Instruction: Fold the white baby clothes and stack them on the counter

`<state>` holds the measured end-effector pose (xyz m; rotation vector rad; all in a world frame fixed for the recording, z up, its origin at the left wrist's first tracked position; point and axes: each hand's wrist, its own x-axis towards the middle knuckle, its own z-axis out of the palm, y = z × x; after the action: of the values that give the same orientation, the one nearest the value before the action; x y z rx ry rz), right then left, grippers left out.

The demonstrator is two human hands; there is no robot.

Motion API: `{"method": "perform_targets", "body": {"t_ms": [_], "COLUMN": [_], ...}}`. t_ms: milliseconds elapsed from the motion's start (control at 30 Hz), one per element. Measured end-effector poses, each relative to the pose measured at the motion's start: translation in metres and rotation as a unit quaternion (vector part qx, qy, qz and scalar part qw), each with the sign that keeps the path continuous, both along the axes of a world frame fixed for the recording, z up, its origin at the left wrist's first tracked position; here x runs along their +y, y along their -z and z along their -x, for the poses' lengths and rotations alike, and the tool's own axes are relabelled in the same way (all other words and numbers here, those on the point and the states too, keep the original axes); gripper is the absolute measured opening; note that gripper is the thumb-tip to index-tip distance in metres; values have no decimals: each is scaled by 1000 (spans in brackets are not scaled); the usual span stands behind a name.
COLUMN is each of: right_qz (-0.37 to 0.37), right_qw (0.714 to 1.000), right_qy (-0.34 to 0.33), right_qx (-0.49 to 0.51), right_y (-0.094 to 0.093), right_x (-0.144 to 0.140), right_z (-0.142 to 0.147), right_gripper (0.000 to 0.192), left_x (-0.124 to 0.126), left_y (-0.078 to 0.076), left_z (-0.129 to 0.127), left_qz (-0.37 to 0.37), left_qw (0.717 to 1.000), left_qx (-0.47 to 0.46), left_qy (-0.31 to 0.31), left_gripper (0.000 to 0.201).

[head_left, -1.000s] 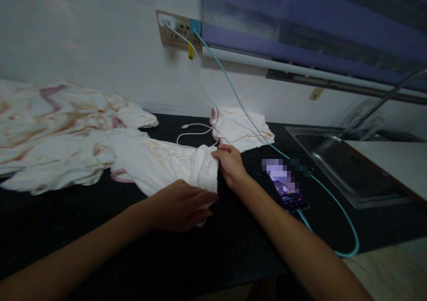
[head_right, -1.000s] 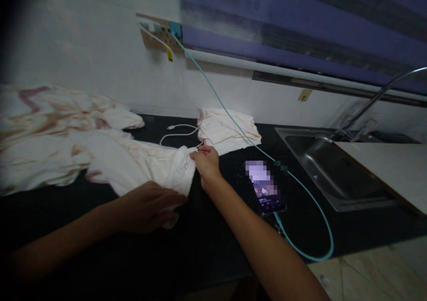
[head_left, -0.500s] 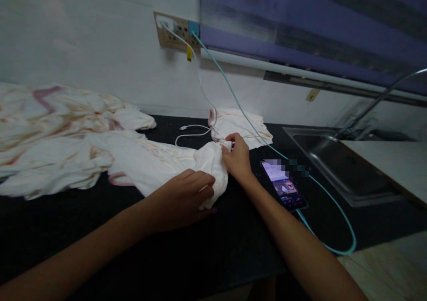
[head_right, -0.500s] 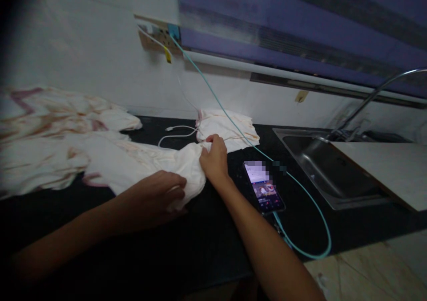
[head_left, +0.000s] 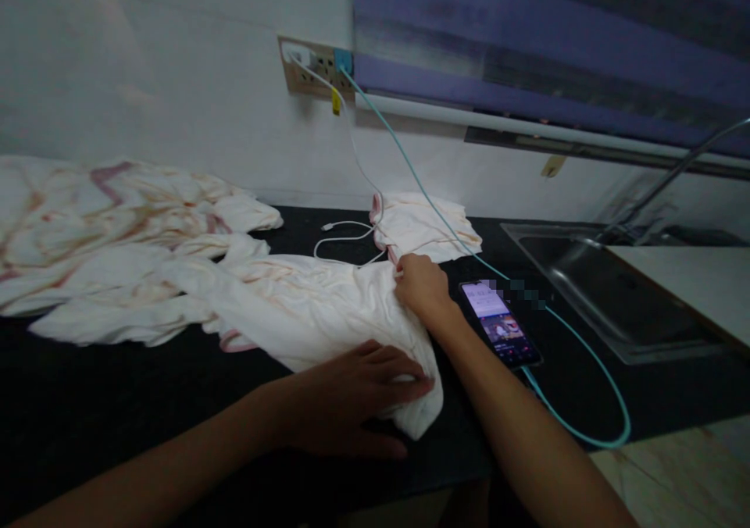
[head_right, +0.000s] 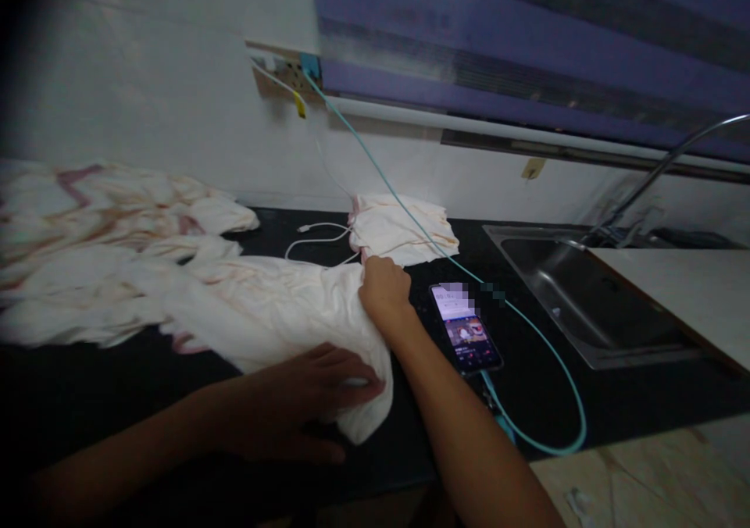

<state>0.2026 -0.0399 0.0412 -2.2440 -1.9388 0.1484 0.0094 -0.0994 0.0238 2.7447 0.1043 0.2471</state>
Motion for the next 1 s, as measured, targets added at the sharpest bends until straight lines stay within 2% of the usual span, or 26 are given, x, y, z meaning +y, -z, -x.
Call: {"method": "perform_targets", "body": {"t_ms": [133,300,433,567,700,767,833,933,1000], "right_qz": [1,-24,17,10,13,2,-18,-53,-80], "right_qw": [1000,994,994,992,991,992,993,991,989], "right_qy": [-27,-97,-78,-52,-29,-33,-50,-75,-80], "right_qx": [-2,36,78,114,127,120,108,102,97], "right_y": [-11,-18,-14,-10,-1,7,18,35,44], "right_x": [-12,-34,-38,-31,-26,-24,-20,-14,-9], "right_z": [7,40,48,34,30,32,33,29,21], "right_gripper": [34,49,50,53,51,51,56,67,71], "left_x": [-5,-13,-17,-22,-36,-44,-50,-55,-57], "left_y": [14,19,25,25,18,18,20,21,19], "left_z": [-9,-31,-45,-45,-48,-54,-61,-69,-69], "left_qz": [-49,-66,-123,-206,-244,-240,-221,-161,-115], "left_qw": [998,997,989,960,939,943,961,983,990], "left_qx": [8,1,-57,-190,-243,-229,-164,-46,-8], "left_qy": [-29,-47,-60,-15,0,-14,-38,-71,-81], "left_gripper": [72,75,52,21,33,34,31,28,27]}}
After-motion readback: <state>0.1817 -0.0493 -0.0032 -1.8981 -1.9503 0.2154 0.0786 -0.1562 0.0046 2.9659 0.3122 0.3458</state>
